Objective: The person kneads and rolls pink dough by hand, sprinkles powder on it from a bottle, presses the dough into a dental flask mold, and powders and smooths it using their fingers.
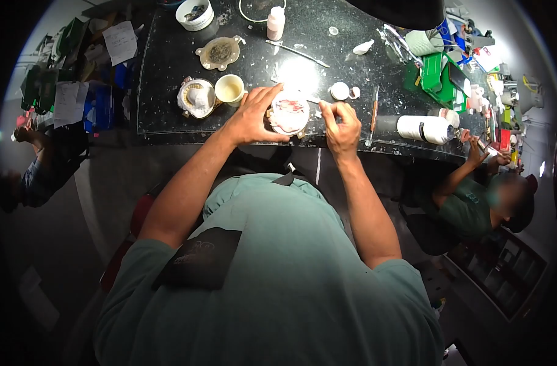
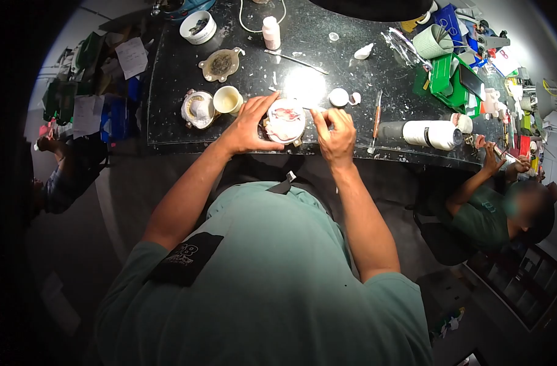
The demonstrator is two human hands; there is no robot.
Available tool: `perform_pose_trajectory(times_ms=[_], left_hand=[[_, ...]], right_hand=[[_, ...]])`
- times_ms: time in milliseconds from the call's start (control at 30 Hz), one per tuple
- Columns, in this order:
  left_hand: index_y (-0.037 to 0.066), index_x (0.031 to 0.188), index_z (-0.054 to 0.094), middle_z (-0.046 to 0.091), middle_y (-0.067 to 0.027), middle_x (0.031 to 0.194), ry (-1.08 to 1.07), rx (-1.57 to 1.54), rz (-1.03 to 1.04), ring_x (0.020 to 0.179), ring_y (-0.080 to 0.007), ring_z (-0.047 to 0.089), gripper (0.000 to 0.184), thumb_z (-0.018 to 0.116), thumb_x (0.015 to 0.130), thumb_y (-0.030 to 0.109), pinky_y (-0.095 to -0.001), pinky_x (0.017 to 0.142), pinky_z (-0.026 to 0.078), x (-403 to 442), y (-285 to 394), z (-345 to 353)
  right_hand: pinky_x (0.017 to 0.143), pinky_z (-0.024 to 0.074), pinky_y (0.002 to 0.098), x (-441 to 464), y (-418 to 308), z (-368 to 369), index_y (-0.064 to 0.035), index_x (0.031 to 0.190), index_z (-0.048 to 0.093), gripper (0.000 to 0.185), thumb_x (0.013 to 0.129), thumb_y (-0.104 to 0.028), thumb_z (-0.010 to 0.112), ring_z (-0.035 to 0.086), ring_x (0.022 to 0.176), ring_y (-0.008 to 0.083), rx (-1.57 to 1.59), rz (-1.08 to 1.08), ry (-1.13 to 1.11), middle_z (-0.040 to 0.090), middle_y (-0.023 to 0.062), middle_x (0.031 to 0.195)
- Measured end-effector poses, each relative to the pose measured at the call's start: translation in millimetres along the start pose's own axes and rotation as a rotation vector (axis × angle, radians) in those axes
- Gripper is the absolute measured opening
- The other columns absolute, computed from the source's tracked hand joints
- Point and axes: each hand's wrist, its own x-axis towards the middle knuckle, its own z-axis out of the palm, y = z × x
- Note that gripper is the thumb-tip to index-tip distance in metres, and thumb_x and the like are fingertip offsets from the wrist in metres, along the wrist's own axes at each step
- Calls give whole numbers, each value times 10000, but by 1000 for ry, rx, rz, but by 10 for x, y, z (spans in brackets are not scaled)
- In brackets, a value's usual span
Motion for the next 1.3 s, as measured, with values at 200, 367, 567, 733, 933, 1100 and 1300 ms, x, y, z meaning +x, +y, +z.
perform_pose_trajectory(times_ms=[200,367,567,733,933,1100,1300], left_hand=[[53,1621,278,457,-175,1534,76,127,35,1419,-358,389,1305,871,631,662,-503,1186,272,-35,-25,167],[72,1623,262,450,-174,1519,76,135,25,1421,-358,383,1272,884,649,603,-537,1182,273,-24,-17,177],[71,1623,260,463,-154,1516,88,109,14,1419,-344,391,1252,910,620,443,-513,1177,291,-34,7,178],[77,1614,276,469,-149,1514,141,62,15,1425,-337,397,1199,894,609,292,-494,1188,299,-91,-24,247],[90,1566,341,469,-149,1513,131,62,-23,1421,-338,400,1088,871,645,324,-497,1188,306,-86,-1,242],[85,1571,332,470,-154,1509,133,79,-28,1420,-340,399,1085,872,675,370,-496,1189,307,-83,24,230],[67,1548,383,530,-158,1441,263,45,-31,1355,-341,462,1024,882,714,392,-472,1155,348,-210,57,264]], right_hand=[[1005,412,435,-323,-135,-36,-156,1140,752,264,894,-252,745,532,1165,279,-239,-392,-181,628,64,1219],[1110,357,467,-358,-63,37,-233,1266,731,422,847,-265,755,452,1295,305,-275,-406,-269,569,56,1366],[1120,358,499,-371,-110,160,-196,1279,696,466,823,-260,761,476,1294,301,-238,-496,-310,562,67,1365],[1136,348,506,-322,-146,290,-203,1309,676,495,825,-268,752,471,1317,307,-235,-492,-306,563,82,1366],[1139,336,504,-242,-165,299,-207,1244,727,399,853,-290,726,463,1353,305,-234,-498,-294,568,77,1406],[1146,330,516,-231,-106,319,-194,1199,744,354,860,-293,720,466,1353,325,-272,-478,-272,570,79,1410],[1169,307,527,-206,-62,320,-206,1204,754,339,879,-293,710,461,1368,320,-248,-474,-267,575,78,1401]])
